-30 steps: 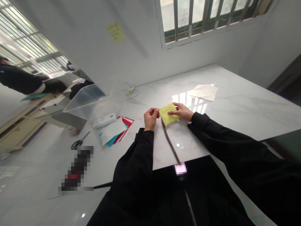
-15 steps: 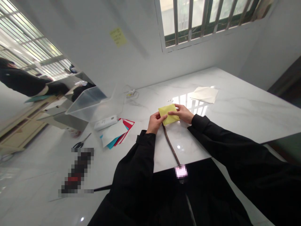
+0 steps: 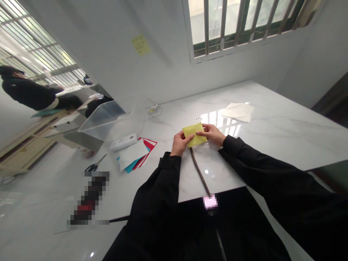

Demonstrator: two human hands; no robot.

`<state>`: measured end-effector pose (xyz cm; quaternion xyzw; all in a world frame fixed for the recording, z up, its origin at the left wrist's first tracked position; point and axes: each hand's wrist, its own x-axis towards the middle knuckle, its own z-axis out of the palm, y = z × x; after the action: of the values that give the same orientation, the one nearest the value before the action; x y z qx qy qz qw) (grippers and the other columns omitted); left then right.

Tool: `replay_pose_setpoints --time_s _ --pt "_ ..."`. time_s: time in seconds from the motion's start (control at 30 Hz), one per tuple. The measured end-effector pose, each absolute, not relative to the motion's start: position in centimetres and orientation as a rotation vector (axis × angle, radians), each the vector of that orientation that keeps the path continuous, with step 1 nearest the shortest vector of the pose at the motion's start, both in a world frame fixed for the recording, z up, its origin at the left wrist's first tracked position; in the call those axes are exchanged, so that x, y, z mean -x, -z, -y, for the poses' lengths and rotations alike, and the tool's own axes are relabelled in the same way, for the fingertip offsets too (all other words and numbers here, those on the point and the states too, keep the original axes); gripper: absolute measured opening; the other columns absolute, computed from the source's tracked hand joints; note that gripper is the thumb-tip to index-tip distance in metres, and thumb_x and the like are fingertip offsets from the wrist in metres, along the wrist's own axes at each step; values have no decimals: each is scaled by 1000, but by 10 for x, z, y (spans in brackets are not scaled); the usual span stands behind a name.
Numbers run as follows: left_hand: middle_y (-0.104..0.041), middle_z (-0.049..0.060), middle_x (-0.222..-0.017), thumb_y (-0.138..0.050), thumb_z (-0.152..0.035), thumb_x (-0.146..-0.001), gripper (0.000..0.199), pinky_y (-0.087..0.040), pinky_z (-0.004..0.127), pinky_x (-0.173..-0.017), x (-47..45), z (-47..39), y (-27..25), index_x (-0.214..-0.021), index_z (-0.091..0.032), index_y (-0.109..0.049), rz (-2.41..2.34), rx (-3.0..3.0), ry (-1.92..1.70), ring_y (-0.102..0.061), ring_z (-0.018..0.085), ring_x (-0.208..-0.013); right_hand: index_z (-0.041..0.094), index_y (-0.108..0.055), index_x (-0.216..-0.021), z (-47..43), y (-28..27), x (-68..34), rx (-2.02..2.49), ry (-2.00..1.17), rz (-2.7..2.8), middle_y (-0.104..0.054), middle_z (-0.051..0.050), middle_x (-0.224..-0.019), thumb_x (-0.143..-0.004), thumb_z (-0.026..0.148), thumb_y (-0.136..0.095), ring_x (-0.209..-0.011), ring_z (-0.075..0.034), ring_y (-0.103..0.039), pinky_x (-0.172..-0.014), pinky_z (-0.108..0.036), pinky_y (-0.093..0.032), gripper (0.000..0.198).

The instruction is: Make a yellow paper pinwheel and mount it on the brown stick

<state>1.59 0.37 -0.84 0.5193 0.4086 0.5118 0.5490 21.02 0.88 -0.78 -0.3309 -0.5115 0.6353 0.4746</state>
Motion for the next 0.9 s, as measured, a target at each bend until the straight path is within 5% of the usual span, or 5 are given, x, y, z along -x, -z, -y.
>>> replay_pose_setpoints --time_s 0.13,0.4,0.9 --pt "-79 11 -102 -93 -45 -58 57 -58 38 -87 -11 -9 13 -102 -13 -74 -1025 -1214 -1312 -74 23 -88 19 -74 -106 -22 17 -221 932 -1340 1320 -77 -7 -103 -81 53 -78 -88 -20 -72 -79 -33 -60 42" --pt "-78 10 -100 -89 -44 -61 50 -58 34 -82 -5 -15 18 -97 -14 -72 -1155 -1149 -1458 -73 23 -88 17 -77 -102 -80 36 -247 1381 -588 1566 -76 -8 -95 -80 28 -73 -86 -21 -68 -92 -38 -55 25" --pt "-79 11 -101 -87 -38 -63 43 -58 33 -81 -8 -13 20 -96 -13 -73 -1166 -1159 -1461 -73 22 -86 22 -84 -97 -122 38 -238 1662 -379 1704 -78 -9 -94 -86 34 -70 -89 -25 -69 -81 -33 -49 21"
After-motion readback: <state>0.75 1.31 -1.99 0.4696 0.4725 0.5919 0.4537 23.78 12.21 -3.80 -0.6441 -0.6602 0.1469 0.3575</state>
